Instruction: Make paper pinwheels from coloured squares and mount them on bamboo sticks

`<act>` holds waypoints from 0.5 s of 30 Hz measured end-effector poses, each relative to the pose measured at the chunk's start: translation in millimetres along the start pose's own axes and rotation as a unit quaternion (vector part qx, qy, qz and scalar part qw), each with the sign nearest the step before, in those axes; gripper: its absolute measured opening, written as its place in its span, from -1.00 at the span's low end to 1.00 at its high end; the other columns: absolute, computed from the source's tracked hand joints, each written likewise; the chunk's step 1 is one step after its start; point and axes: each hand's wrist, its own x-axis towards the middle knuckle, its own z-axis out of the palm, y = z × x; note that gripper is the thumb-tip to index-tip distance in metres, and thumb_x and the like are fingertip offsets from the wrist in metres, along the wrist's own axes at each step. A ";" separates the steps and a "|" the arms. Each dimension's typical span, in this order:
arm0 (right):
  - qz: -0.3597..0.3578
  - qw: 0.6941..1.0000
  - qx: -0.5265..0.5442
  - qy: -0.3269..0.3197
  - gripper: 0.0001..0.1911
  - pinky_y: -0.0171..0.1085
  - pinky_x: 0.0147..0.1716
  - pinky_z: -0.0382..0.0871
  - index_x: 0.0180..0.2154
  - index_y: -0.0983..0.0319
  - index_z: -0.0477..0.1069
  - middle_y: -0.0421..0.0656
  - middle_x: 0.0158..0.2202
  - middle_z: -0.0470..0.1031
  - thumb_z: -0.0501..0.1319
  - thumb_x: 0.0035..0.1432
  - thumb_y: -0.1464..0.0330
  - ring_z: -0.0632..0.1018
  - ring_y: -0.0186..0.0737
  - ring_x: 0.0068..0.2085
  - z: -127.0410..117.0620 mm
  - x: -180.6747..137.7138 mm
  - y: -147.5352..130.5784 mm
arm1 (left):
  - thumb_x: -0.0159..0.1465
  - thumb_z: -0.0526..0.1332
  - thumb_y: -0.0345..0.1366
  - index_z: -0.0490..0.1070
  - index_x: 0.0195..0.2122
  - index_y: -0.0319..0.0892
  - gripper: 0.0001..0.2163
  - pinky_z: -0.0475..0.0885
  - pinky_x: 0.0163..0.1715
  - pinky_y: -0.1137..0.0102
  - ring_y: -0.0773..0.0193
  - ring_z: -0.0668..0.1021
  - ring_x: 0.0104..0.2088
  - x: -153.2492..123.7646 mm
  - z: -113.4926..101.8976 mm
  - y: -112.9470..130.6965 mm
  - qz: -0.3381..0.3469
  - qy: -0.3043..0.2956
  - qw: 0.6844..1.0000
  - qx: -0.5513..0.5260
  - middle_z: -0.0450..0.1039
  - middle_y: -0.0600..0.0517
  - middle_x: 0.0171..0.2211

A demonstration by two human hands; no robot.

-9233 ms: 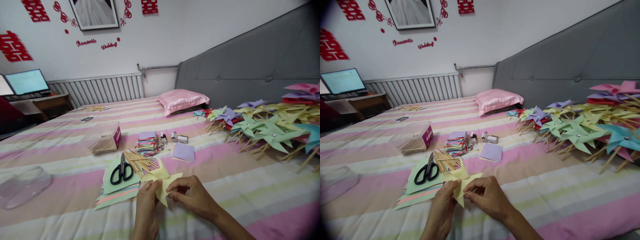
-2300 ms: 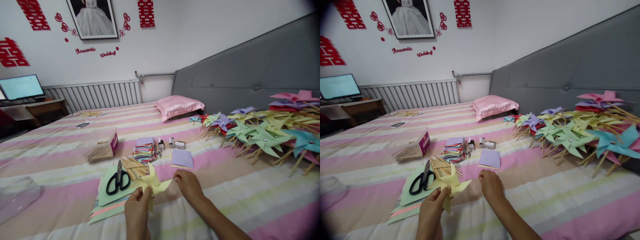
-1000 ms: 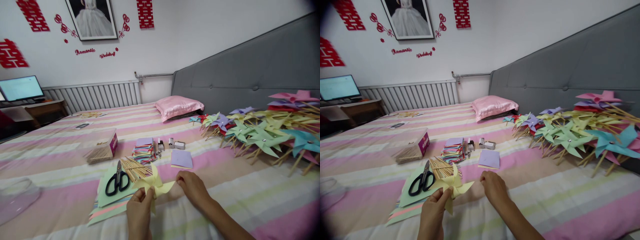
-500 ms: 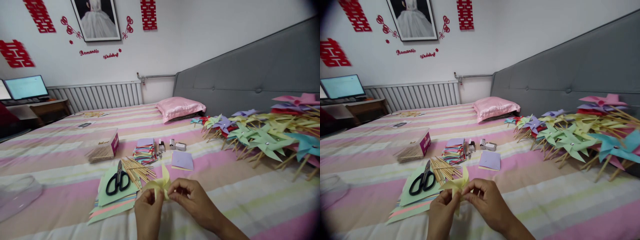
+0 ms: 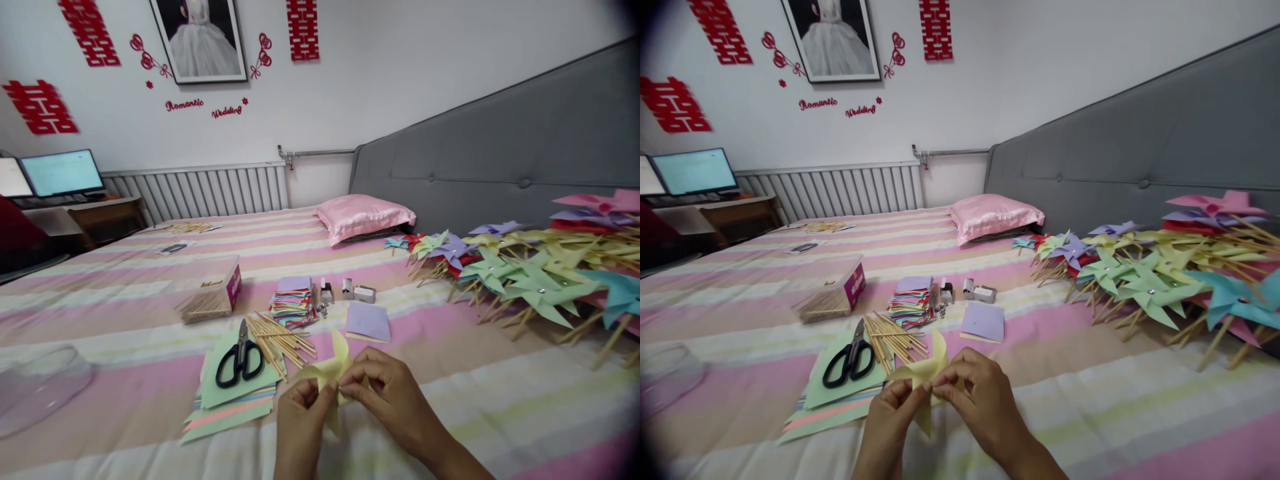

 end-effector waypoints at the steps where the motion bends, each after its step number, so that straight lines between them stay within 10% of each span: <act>1: 0.003 1.000 0.005 -0.001 -0.91 -0.38 -0.49 0.22 -0.44 0.17 0.53 -0.23 -0.47 0.41 0.23 0.03 0.37 0.41 -0.34 -0.48 -0.1 0.2 0.1 | -0.23 0.37 -0.25 0.37 -0.75 -0.26 -0.78 0.14 -0.64 0.55 0.42 0.31 -0.66 -0.1 -0.1 0.5 -0.001 -0.002 1.000 -0.002 0.30 0.11 -0.77; 15: 0.018 0.999 0.036 -0.016 -0.88 -0.39 -0.50 0.18 -0.48 0.22 0.45 -0.24 -0.48 0.33 0.19 0.06 0.37 0.34 -0.34 -0.47 -0.6 0.2 2.7 | -0.12 0.33 -0.19 0.37 -0.69 -0.26 -0.75 0.10 -0.62 0.52 0.41 0.26 -0.63 1.5 -3.7 -4.2 0.056 -0.048 0.996 0.059 0.26 0.11 -0.72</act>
